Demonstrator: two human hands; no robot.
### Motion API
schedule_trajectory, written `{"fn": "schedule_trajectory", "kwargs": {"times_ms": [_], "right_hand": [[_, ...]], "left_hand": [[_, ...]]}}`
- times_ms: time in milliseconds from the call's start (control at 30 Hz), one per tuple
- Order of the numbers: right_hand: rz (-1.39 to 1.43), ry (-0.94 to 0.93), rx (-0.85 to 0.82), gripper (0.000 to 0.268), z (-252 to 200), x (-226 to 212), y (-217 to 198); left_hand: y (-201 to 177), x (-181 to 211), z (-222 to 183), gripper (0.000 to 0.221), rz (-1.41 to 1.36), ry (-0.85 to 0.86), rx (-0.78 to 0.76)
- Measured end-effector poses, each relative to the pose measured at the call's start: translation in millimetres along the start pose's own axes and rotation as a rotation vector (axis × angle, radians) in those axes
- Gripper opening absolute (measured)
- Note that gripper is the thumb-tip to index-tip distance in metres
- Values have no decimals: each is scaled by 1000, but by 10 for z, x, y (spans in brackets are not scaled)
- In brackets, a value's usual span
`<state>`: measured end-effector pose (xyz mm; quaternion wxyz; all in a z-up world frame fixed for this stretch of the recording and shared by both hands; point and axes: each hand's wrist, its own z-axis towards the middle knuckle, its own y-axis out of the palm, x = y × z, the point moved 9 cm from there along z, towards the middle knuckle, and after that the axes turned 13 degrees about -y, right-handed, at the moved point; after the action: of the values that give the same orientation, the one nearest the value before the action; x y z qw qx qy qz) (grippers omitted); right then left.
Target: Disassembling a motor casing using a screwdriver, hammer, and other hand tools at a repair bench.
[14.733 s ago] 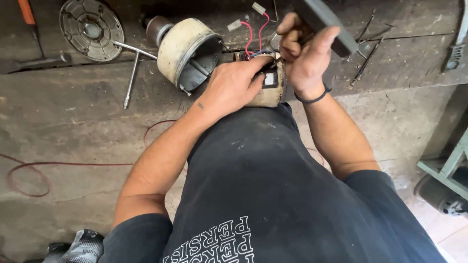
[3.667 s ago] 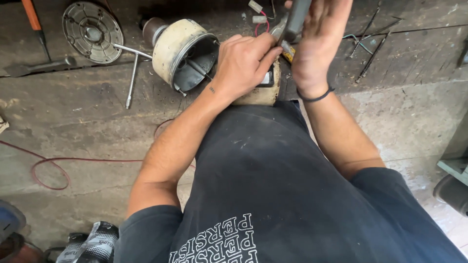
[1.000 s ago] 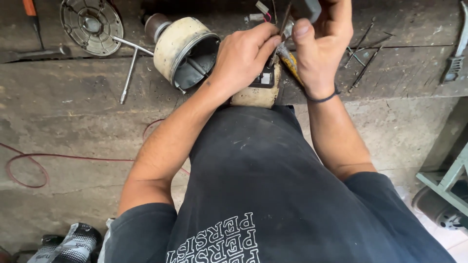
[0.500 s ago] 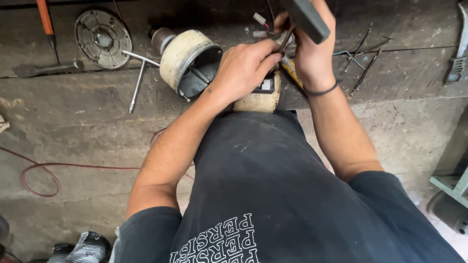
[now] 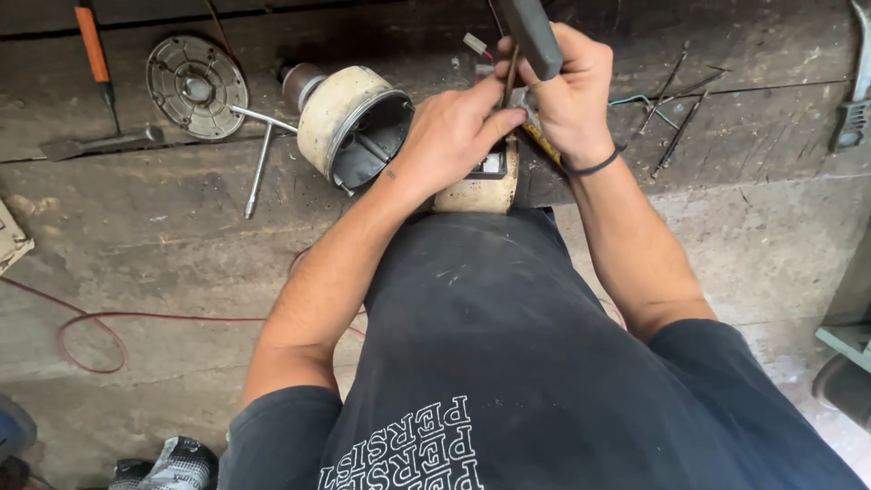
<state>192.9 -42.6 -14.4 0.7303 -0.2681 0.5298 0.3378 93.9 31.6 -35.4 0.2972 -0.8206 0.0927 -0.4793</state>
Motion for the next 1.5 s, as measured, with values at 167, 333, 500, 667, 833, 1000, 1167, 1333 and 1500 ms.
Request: {"fn": "schedule_trajectory", "kwargs": {"times_ms": [167,333,500,667,833,1000,1167,1333,1500], "right_hand": [[-1,-24,35,14,25,-212,125],[-245,-76,185,25,-88,-204,-21],[-103,-7,243,39,-71,-106,-105],[140,47,87,52,-28,-37,39],[-37,-65,-31,26,63,-278,118],[-354,-191,-67,31,-16,-322,82],[-83,-37,51,27,-37,-174,-10],[12,-27,5,42,-36,-200,45],[-135,-49,50,38,-125,-101,-80]], "left_hand": [[-110,88,-17,29,-39,77,28],[-100,127,5,16,-8,36,109],[-24,79,22,23,77,5,80],[-39,123,-26,28,-39,-26,-191],[-98,53,-9,16,-28,31,5],[-36,-51,44,29,108,-48,117],[-173,124,-52,45,19,-4,16],[-155,106,-56,20,-35,95,21],[-228,103,-86,21,-77,82,132]]}}
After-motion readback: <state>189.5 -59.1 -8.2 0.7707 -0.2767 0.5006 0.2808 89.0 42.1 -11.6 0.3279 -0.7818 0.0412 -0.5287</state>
